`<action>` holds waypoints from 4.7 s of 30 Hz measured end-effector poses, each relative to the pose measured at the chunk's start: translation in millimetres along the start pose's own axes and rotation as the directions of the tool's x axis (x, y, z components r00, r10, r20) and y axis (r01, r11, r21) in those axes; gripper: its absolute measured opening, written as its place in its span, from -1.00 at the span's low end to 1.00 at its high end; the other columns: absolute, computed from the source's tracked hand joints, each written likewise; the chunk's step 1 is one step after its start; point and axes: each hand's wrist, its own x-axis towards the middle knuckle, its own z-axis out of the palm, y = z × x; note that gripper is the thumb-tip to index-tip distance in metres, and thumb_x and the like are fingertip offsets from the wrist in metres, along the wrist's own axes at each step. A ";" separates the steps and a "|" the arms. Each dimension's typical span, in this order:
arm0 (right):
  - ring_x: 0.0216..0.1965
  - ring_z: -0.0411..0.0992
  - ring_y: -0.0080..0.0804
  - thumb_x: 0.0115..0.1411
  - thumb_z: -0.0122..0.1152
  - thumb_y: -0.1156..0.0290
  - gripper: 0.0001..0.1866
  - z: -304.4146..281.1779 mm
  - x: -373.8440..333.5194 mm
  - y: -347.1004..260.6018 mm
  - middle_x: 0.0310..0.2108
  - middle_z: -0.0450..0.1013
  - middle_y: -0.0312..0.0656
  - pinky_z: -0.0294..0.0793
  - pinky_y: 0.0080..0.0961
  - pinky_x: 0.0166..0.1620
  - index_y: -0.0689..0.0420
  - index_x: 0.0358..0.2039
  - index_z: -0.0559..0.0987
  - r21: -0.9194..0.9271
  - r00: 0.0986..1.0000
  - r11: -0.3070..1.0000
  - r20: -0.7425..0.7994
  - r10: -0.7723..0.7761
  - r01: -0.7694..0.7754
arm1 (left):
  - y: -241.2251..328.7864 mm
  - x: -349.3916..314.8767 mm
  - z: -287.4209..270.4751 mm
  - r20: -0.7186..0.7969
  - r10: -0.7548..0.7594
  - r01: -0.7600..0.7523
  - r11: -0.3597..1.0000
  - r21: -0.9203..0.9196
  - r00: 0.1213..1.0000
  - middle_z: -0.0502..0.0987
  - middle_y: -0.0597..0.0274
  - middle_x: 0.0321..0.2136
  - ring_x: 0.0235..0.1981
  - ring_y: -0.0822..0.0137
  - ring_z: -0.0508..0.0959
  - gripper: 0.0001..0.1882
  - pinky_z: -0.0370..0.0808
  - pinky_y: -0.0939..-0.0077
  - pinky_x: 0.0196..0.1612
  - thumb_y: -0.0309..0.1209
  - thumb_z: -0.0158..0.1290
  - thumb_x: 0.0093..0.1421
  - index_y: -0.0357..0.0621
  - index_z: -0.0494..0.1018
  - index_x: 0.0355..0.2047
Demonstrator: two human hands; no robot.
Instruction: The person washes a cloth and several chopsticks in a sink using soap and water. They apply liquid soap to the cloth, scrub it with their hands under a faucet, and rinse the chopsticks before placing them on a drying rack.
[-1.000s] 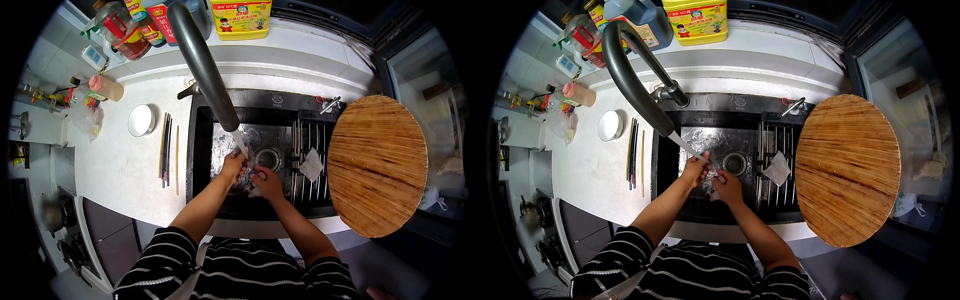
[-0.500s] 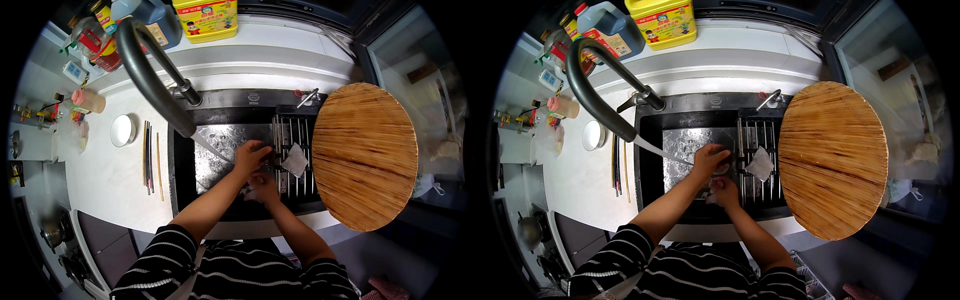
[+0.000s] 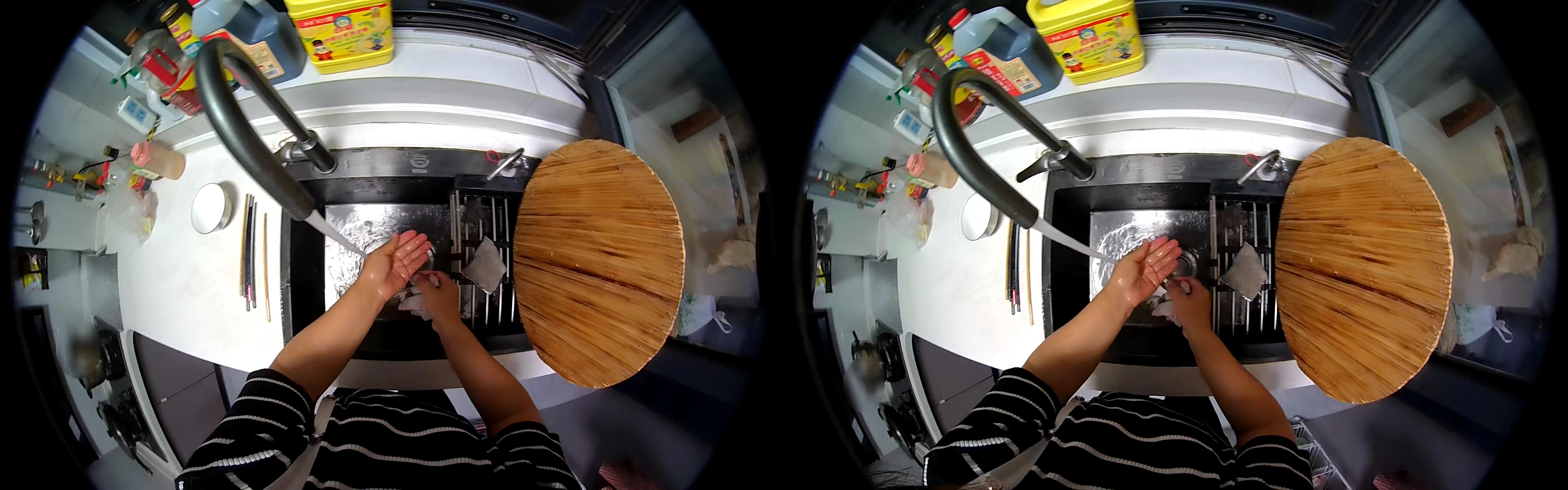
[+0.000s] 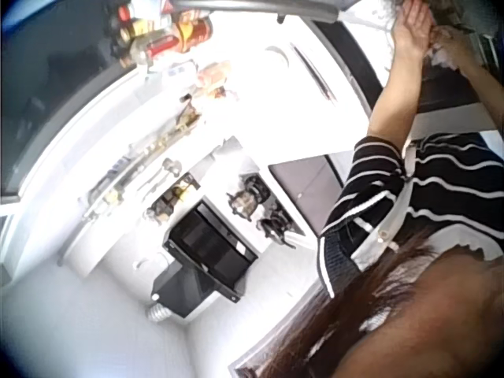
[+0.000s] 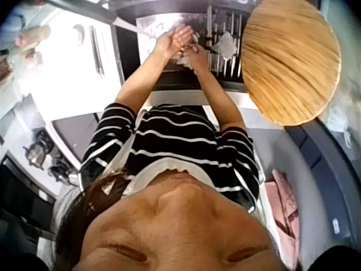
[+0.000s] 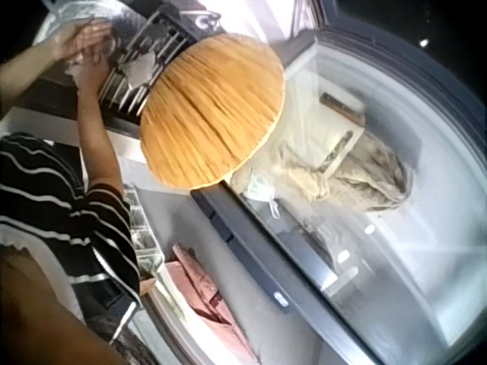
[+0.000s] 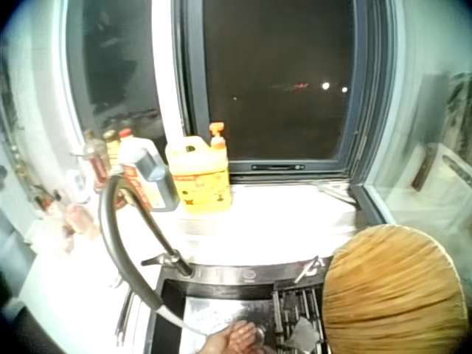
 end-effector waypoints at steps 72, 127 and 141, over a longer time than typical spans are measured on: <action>-0.28 0.44 -0.29 0.05 -0.03 0.43 -0.62 72.4 16.0 -306.6 -0.29 0.43 -0.05 0.45 -0.40 -0.17 0.31 -0.11 0.41 0.178 0.823 0.983 0.552 -0.136 0.044 | 127.3 13.5 110.2 0.338 0.229 -0.381 0.775 0.504 0.913 0.34 0.03 0.00 0.02 0.23 0.33 -0.34 0.24 0.30 0.05 0.11 -0.35 0.23 -0.24 0.21 0.05; -0.07 0.38 -0.26 0.01 -0.06 0.50 -0.39 147.7 77.5 -472.9 0.06 0.30 -0.25 0.37 -0.43 -0.02 -0.07 0.15 0.23 -0.727 0.520 -0.389 0.681 -0.515 0.566 | 219.5 22.1 269.9 0.724 0.437 -0.299 0.898 -0.322 0.533 -0.01 -0.10 0.19 0.24 0.05 -0.01 -0.33 -0.05 0.16 0.24 -0.04 -0.38 0.27 -0.38 -0.07 0.16; -0.01 0.34 -0.19 0.04 0.04 0.34 -0.53 132.6 84.9 -454.0 0.05 0.28 -0.11 0.33 -0.42 0.02 0.06 0.03 0.38 -0.579 0.164 -0.198 0.512 -0.843 0.791 | 228.3 11.2 263.6 0.640 0.419 -0.372 0.903 -0.217 0.644 0.27 -0.06 0.04 0.11 0.07 0.26 -0.43 0.25 0.25 0.11 -0.03 -0.36 0.28 -0.33 0.17 0.02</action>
